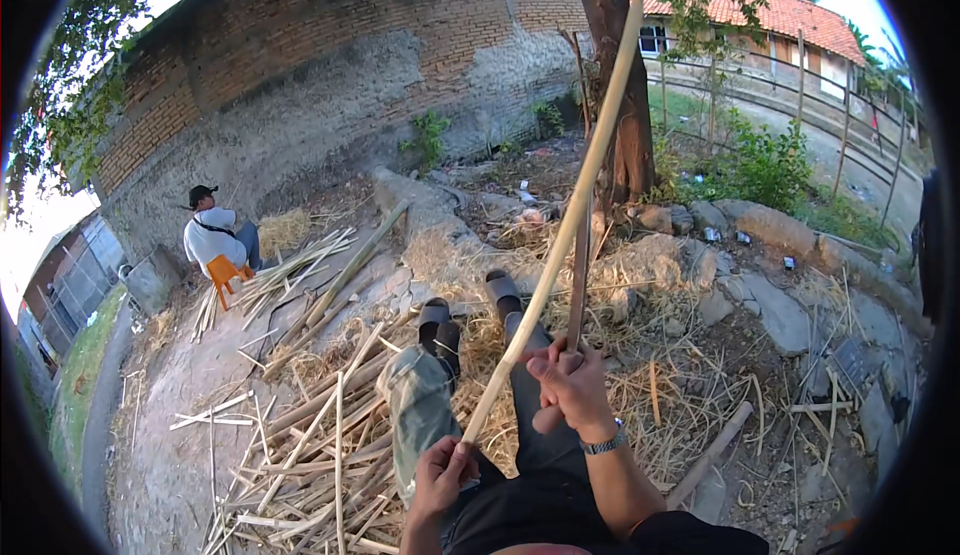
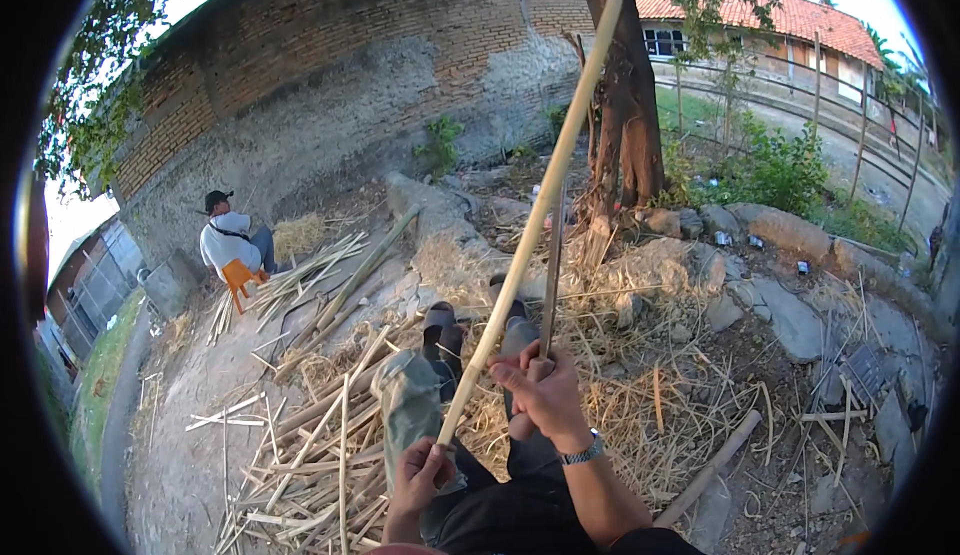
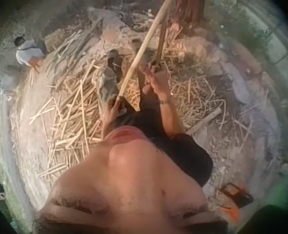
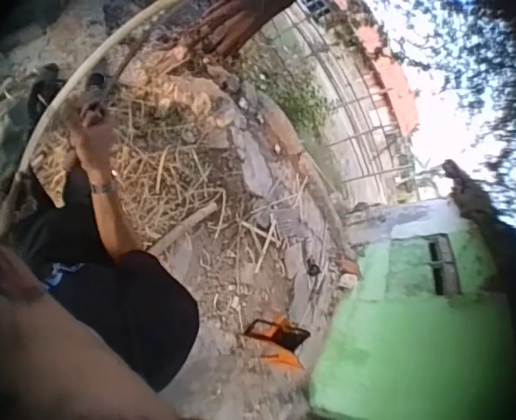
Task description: The person uses a large blade to shave and smooth a length of bamboo, resting the piece against their leg and repeatedly scraping the surface.
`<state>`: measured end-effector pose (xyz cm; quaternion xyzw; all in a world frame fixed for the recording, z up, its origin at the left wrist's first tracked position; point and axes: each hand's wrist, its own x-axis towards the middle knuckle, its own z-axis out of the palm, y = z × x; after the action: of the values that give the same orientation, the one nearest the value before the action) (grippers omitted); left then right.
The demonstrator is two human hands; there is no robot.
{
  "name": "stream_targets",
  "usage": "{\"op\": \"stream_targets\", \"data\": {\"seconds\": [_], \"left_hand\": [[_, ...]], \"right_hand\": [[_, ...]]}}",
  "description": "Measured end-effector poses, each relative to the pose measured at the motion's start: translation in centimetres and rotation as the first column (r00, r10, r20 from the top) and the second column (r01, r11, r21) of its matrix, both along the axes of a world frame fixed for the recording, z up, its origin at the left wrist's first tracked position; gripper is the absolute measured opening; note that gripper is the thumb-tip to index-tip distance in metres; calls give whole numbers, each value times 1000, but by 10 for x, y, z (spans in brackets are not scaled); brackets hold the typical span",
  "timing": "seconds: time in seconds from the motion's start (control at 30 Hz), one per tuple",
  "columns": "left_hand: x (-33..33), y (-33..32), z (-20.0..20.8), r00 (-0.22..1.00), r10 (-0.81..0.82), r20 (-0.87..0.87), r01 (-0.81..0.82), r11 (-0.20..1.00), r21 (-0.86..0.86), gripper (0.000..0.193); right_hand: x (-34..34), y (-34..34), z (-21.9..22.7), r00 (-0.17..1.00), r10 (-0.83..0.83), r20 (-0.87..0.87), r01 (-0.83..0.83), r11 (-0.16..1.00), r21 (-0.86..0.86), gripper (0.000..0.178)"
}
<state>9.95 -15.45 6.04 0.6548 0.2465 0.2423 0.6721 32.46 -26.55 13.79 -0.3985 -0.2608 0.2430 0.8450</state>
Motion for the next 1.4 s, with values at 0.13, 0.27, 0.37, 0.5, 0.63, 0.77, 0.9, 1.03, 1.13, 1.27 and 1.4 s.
{"op": "stream_targets", "data": {"seconds": [0.13, 0.27, 0.37, 0.5, 0.63, 0.77, 0.9, 1.03, 1.13, 1.27, 1.4], "left_hand": [[14, -9, -7, 991, -118, 61, 114, 992, 57, 33], [11, -14, 19, 984, -179, 27, 177, 983, 48, 31], [16, -20, 33, 973, -144, 182, 137, 989, 49, 25], [14, -14, 33, 986, -109, 125, 102, 993, 58, 26], [-1, 14, 18, 993, 26, 115, -33, 998, 59, 27], [-2, 52, 10, 983, 160, 90, -159, 987, -23, 30], [21, 91, -7, 992, 110, 61, -102, 988, -116, 33], [26, 106, -50, 1000, 0, 19, 4, 970, -242, 41], [24, 106, -51, 998, -24, -55, 4, 941, -338, 44], [26, 111, -53, 997, -74, -24, 53, 869, -492, 45], [25, 109, -51, 996, -49, -77, -1, 834, -551, 45]], "right_hand": [[-8, -2, 19, 992, 19, 128, -3, 992, -125, 19], [-10, 7, 20, 976, 62, 207, -33, 989, -141, 16], [-16, 21, 16, 974, 126, 186, -100, 985, -142, 24], [-19, 40, 12, 937, 275, 216, -228, 949, -220, 25], [-9, 63, -11, 930, 295, 217, -228, 930, -288, 34], [14, 75, -30, 930, 318, 184, -229, 893, -386, 45], [30, 90, -51, 949, 253, 191, -138, 871, -472, 57], [31, 104, -74, 911, 304, 278, -107, 826, -553, 59], [25, 106, -84, 869, 425, 252, -161, 725, -669, 51], [12, 108, -102, 676, 562, 476, -10, 653, -757, 40], [-8, 108, -100, 572, 603, 557, 24, 666, -745, 40]]}}
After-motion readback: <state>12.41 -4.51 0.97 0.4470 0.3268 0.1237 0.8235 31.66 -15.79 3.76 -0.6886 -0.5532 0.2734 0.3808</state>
